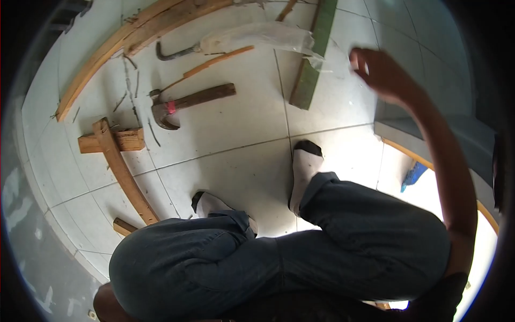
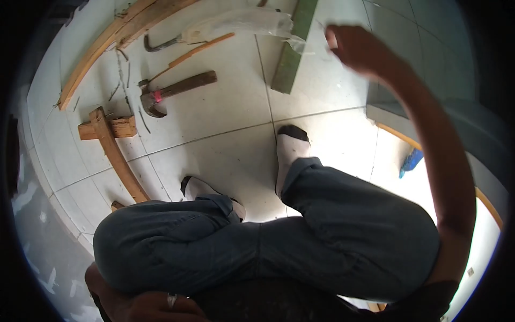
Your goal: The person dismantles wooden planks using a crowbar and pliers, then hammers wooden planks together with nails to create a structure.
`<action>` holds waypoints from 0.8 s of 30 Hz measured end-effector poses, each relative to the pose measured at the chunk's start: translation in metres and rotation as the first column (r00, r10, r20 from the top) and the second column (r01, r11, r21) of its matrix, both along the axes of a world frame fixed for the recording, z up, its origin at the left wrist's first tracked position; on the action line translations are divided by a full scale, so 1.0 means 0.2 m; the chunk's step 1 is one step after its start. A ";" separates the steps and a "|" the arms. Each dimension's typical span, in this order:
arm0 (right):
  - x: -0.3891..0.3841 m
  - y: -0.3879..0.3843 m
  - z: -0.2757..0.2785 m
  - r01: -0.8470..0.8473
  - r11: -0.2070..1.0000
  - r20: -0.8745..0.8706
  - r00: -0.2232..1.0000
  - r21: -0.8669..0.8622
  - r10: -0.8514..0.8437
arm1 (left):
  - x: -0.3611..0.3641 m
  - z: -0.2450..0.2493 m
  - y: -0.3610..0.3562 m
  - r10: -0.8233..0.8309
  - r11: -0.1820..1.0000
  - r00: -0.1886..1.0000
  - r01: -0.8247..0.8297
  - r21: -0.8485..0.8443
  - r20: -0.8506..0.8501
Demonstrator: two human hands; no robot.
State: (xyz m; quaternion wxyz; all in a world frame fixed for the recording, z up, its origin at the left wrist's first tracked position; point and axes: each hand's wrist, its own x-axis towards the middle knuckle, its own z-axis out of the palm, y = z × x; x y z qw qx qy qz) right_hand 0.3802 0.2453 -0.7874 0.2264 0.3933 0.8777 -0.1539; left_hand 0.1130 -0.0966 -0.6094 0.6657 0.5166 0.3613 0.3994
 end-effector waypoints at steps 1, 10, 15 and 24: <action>0.04 -0.08 0.00 0.040 0.999 0.050 0.998 -0.034 -0.038 | -0.04 0.00 0.00 -0.027 0.999 0.999 0.028 0.042 -0.025; 0.25 -0.16 -0.11 -0.013 0.991 0.210 0.977 -0.130 0.041 | -0.63 -0.03 -0.03 -0.027 0.891 0.857 0.254 0.377 -0.515; 0.10 -0.06 -0.25 -0.220 0.975 0.026 0.975 0.023 0.219 | -0.71 -0.38 -0.21 0.770 0.472 0.197 -0.816 0.334 -0.606; -0.34 -0.06 -0.40 -0.419 0.881 0.245 0.851 -0.218 0.465 | -0.70 -1.25 -0.79 0.491 0.303 -0.295 -0.824 0.479 -0.819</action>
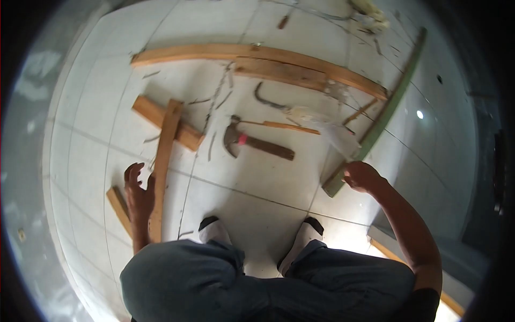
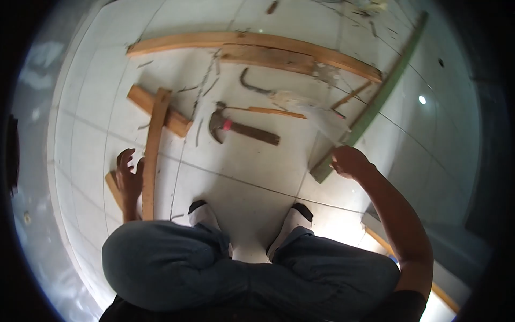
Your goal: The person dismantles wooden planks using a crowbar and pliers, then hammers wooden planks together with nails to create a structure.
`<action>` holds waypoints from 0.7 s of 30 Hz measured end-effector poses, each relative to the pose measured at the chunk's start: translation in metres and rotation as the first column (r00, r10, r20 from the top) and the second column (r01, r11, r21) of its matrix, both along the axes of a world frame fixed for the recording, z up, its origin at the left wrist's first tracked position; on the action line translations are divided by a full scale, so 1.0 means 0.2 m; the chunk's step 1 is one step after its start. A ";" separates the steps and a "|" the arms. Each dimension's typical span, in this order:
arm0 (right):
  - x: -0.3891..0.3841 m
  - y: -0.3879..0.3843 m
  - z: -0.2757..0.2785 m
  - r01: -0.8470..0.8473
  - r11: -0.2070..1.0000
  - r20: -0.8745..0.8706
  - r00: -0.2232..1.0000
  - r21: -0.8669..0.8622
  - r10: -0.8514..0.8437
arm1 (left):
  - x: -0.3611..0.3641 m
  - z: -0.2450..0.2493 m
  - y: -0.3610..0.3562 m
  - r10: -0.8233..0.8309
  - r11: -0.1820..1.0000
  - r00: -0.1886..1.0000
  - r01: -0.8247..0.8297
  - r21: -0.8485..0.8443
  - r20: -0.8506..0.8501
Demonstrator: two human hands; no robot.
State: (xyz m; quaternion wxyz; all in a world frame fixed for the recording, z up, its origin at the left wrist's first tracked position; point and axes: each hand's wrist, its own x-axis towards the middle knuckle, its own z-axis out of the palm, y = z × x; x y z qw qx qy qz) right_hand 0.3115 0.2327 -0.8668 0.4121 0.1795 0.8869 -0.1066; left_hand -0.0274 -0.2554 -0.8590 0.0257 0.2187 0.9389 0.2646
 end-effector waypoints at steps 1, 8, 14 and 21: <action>0.00 0.01 -0.02 0.003 0.999 -0.041 0.999 -0.035 -0.004 | 0.08 -0.03 -0.06 0.019 0.999 0.998 -0.017 0.037 -0.062; -0.21 0.08 0.21 0.507 0.796 0.128 0.860 -0.330 -0.495 | 0.91 -0.30 -0.59 -0.020 1.000 0.862 0.027 -0.006 0.506; -0.32 0.32 0.10 0.359 0.924 -0.491 0.786 -0.130 -0.375 | 1.15 -0.41 -0.75 0.087 0.996 0.671 -0.040 -0.081 0.736; -0.19 0.25 -0.25 0.022 1.000 -0.503 0.864 0.005 -0.017 | 1.13 -0.41 -0.62 -0.030 0.999 0.687 -0.007 0.048 0.726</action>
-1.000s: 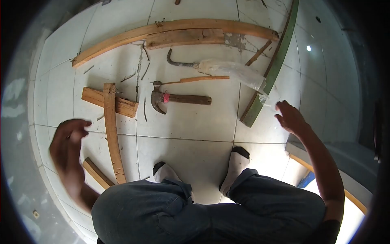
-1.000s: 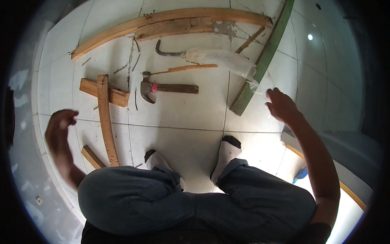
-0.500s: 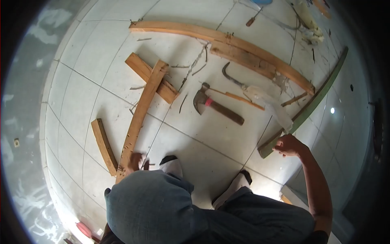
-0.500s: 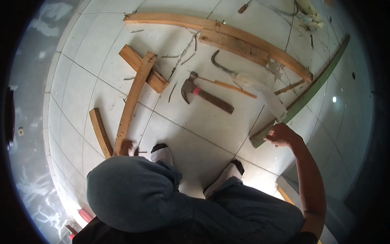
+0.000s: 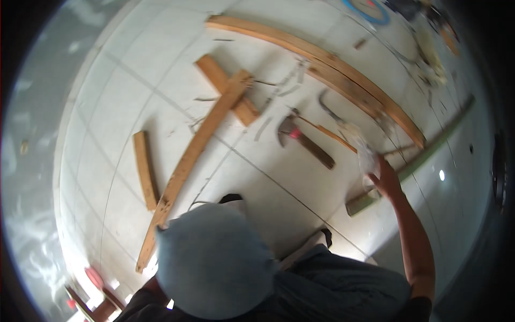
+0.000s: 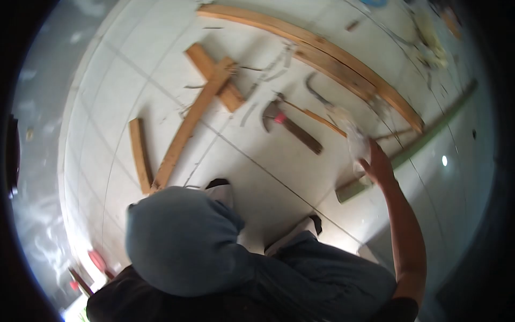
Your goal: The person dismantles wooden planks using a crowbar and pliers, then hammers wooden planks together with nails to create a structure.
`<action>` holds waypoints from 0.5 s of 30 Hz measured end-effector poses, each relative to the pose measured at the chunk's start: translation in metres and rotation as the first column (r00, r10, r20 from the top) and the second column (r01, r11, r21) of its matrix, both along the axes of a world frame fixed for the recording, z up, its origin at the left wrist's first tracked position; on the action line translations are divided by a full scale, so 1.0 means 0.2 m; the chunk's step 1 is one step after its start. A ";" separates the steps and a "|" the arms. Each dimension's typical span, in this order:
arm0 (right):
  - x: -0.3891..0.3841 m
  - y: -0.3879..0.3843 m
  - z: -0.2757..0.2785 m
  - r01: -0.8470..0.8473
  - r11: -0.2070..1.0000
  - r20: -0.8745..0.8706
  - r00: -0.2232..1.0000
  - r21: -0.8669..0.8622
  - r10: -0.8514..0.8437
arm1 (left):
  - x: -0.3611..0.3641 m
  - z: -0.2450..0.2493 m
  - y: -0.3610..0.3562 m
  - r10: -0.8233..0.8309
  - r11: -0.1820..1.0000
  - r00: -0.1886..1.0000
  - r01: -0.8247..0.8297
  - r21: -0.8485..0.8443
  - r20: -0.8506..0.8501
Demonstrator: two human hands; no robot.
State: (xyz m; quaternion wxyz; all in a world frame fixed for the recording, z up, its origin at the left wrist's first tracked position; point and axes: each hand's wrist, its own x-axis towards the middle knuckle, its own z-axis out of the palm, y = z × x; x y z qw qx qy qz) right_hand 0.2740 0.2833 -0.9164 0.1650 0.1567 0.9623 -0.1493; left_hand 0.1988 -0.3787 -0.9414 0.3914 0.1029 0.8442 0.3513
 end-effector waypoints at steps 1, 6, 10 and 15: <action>0.04 0.03 -0.09 -0.106 0.993 -0.083 0.990 0.053 0.111 | 0.01 0.00 0.01 0.008 1.000 1.000 -0.008 0.019 -0.008; -0.06 0.10 -0.06 0.066 0.997 -0.102 0.992 -0.050 -0.071 | 0.10 0.00 0.04 0.102 0.990 0.994 -0.097 0.098 -0.041; 0.00 0.41 -0.16 -0.162 0.977 -0.027 0.986 0.140 0.167 | 0.28 -0.02 -0.05 0.323 0.946 0.924 -0.306 0.111 -0.203; -0.14 0.56 -0.09 -0.250 0.967 0.142 0.960 0.050 0.241 | 0.82 -0.10 -0.44 0.711 0.562 0.624 -0.782 -0.270 -0.326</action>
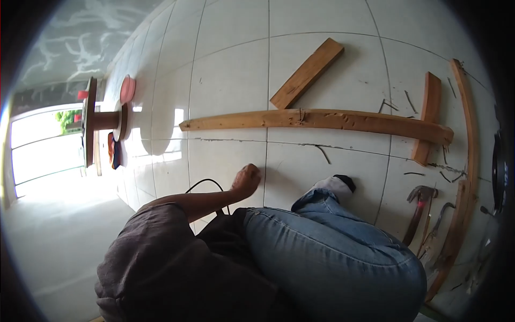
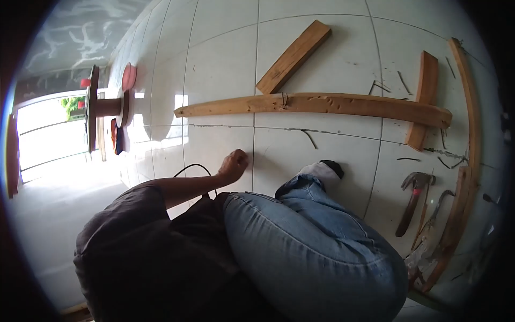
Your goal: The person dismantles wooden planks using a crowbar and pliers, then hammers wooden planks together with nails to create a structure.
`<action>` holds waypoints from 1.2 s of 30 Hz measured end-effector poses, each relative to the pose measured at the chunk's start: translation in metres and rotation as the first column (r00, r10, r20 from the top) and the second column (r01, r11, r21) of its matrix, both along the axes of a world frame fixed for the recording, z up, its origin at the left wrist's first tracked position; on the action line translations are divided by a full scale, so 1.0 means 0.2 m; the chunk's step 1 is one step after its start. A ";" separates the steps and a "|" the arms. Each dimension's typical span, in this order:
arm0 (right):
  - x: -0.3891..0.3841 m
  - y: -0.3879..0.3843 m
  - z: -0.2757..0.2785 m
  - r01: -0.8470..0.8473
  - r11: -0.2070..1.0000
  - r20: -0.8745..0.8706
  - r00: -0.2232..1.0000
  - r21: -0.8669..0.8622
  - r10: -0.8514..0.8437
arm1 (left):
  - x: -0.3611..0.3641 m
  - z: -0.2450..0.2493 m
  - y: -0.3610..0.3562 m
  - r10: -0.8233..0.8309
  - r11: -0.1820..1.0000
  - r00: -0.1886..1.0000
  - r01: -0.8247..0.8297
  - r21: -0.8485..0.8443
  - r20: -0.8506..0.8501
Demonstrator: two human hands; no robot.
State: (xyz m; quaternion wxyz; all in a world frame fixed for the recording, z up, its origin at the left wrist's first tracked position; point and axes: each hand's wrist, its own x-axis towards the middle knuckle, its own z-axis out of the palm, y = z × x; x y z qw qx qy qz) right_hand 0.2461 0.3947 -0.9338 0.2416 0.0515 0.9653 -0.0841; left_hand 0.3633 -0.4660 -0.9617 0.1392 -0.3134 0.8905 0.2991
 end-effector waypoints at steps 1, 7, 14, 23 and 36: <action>-0.02 -0.01 0.03 0.007 1.000 0.015 1.000 -0.003 -0.007 | 0.10 0.02 -0.06 0.099 0.995 0.993 -0.100 0.013 0.069; -0.14 -0.05 0.06 0.045 0.994 0.077 0.996 -0.101 -0.037 | 0.23 0.04 -0.14 0.069 0.995 0.989 -0.060 -0.077 0.127; 0.07 -0.55 0.65 0.355 0.935 -0.010 0.935 0.028 -0.355 | 0.06 -0.05 -0.36 -0.160 0.987 0.927 0.144 0.071 0.340; 1.43 -1.63 0.50 0.914 0.095 -0.182 0.024 -0.396 -0.983 | -1.89 0.25 0.05 -0.885 0.355 0.211 0.883 0.308 0.414; 2.08 -3.21 -0.10 0.755 -0.616 0.290 -0.656 0.225 -0.697 | -2.39 0.98 2.40 -0.950 -0.311 -0.308 0.943 0.122 -0.045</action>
